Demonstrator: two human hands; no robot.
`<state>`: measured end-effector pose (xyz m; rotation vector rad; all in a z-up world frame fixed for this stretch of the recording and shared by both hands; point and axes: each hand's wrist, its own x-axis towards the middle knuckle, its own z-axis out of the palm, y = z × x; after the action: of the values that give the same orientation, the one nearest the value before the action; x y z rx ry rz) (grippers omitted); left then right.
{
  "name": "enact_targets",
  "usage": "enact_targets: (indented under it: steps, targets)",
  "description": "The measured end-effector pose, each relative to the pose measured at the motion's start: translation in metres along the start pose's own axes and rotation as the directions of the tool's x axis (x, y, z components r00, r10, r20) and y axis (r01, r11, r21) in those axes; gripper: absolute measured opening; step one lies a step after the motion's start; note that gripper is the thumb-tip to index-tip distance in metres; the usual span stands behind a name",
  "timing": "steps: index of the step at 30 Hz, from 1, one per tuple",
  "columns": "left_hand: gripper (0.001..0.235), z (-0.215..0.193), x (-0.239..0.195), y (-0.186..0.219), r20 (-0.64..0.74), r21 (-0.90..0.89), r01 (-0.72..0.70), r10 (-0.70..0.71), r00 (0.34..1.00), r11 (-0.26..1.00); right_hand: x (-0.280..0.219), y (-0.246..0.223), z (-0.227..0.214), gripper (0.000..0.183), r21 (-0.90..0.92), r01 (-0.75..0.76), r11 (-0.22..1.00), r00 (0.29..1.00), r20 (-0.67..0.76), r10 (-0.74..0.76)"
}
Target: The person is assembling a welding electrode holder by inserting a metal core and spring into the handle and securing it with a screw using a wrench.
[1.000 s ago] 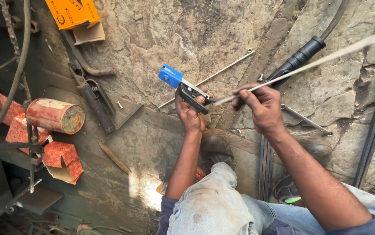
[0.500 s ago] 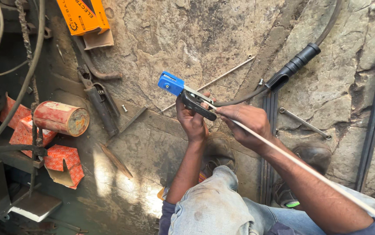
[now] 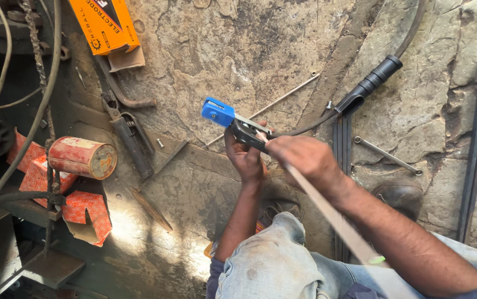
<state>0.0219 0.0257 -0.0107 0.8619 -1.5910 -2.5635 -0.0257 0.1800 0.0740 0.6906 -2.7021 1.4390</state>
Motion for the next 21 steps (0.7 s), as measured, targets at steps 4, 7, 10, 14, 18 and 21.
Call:
enact_targets:
  steps: [4,7,10,14,18,21]
  targets:
    - [0.057,0.006,0.000,-0.002,0.025,-0.068,-0.100,0.102,0.995,0.993,0.010,-0.015,-0.012,0.031,-0.144,0.107,0.984,0.991,0.091,-0.095]
    - [0.055,0.004,0.001,0.000,0.000,-0.016,-0.049,0.049,0.999,0.999,0.015,-0.019,-0.012,0.024,-0.018,0.007,1.000,0.999,0.036,-0.006]
    - [0.054,0.000,0.004,0.004,0.005,-0.005,-0.032,0.032,0.999,0.999,0.018,-0.018,-0.006,0.014,0.183,-0.163,0.970,0.985,-0.028,0.171]
    - [0.057,0.002,0.007,0.008,0.000,-0.033,0.005,-0.005,1.000,0.999,0.012,-0.014,-0.007,0.011,0.322,-0.418,0.850,0.904,0.060,0.422]
    - [0.059,0.005,0.009,0.009,-0.044,0.010,0.002,-0.001,0.999,1.000,0.007,-0.013,-0.004,0.013,0.419,-0.500,0.758,0.845,0.045,0.533]
    - [0.061,0.007,0.009,0.009,-0.048,0.028,-0.013,0.015,0.999,1.000,0.005,-0.013,-0.002,0.013,0.385,-0.426,0.819,0.887,0.002,0.461]
